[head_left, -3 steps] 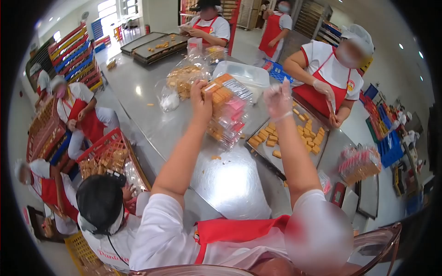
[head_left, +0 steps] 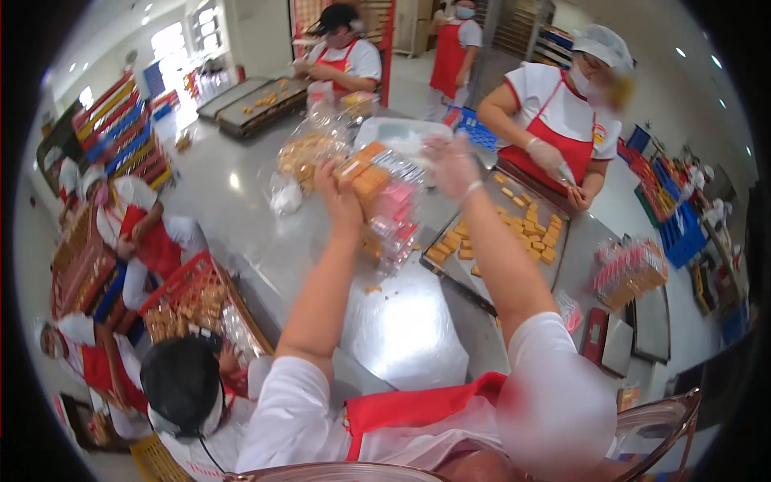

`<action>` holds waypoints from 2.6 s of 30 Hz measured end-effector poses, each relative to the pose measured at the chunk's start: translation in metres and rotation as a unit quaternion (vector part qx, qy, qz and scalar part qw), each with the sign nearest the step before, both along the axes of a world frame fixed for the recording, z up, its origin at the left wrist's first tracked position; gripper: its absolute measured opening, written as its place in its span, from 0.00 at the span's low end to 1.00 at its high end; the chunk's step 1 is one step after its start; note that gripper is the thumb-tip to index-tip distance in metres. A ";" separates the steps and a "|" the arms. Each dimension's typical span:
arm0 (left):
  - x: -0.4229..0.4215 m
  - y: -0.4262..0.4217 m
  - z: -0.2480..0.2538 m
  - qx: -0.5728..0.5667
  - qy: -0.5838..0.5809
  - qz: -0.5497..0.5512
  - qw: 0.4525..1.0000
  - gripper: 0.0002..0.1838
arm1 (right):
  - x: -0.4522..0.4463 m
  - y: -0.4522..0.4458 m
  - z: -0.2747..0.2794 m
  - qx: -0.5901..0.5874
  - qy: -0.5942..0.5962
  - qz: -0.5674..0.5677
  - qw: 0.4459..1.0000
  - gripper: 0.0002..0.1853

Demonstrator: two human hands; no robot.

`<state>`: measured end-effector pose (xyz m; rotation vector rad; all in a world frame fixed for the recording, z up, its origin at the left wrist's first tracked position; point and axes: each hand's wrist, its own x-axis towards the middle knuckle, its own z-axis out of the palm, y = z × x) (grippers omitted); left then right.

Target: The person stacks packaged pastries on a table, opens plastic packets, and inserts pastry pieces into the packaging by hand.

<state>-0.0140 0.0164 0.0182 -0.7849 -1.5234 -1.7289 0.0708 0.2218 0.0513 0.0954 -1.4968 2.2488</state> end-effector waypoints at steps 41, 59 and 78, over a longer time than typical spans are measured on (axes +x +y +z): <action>0.076 -0.011 0.009 0.194 -0.122 -0.268 0.936 0.36 | 0.002 -0.025 -0.012 0.024 -0.097 0.201 0.975 0.53; 0.011 -0.016 -0.002 0.124 -0.189 -0.296 0.928 0.42 | -0.025 -0.023 -0.033 -0.002 -0.050 0.178 0.983 0.50; 0.031 -0.005 -0.031 0.084 -0.179 -0.273 0.941 0.49 | -0.019 -0.040 -0.010 0.071 -0.118 0.185 0.973 0.54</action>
